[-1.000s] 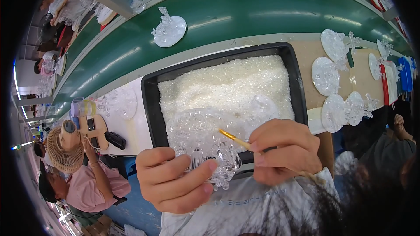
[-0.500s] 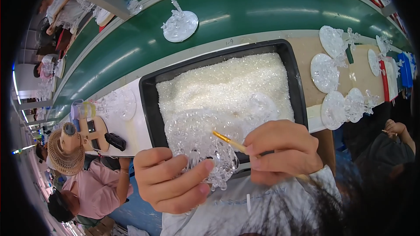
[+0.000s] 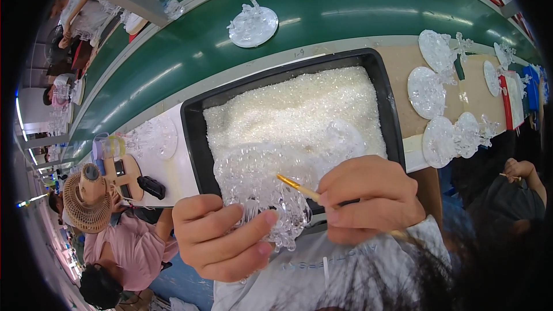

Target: Applying adhesive and dipping decorative plastic ornaments into beads.

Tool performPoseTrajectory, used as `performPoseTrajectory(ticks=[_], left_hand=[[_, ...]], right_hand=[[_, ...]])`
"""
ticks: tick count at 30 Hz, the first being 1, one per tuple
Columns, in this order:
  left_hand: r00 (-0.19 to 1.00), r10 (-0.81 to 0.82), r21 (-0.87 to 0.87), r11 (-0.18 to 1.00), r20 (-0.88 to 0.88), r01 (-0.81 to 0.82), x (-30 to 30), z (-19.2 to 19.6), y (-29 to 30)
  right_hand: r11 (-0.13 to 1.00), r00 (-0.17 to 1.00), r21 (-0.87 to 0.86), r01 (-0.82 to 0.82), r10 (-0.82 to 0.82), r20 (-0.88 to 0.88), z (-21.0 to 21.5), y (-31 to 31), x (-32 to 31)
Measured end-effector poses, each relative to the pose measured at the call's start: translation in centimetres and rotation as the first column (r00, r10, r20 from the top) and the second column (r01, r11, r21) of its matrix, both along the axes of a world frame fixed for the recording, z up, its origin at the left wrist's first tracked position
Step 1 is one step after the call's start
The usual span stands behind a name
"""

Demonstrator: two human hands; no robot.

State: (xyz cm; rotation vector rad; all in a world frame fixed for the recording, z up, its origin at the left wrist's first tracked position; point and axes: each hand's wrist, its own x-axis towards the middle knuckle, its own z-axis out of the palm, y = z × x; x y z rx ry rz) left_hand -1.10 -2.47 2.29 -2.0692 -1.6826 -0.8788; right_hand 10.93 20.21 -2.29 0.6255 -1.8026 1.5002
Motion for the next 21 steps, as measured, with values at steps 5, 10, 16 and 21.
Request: performPoseTrajectory(ticks=[5,10,16,21], left_hand=[[1.0,-0.003,-0.027,1.0,0.019,0.004,-0.02,0.19,-0.06],[0.999,-0.004,-0.042,0.999,0.04,0.006,0.11,0.27,-0.38],[0.997,-0.044,-0.117,0.992,0.056,0.05,-0.26,0.88,-0.4],[0.998,-0.048,-0.117,0.992,0.051,0.054,-0.21,0.71,-0.64]], right_hand=[[1.0,1.0,0.028,0.0,0.0,0.005,-0.11,0.18,0.08],[1.0,1.0,0.016,-0.017,0.017,-0.013,-0.18,0.18,-0.38],[0.999,0.997,-0.035,0.014,-0.016,-0.077,-0.46,-0.17,-0.67],[0.998,0.996,-0.05,0.049,-0.052,-0.075,-0.69,-0.59,-0.87]])
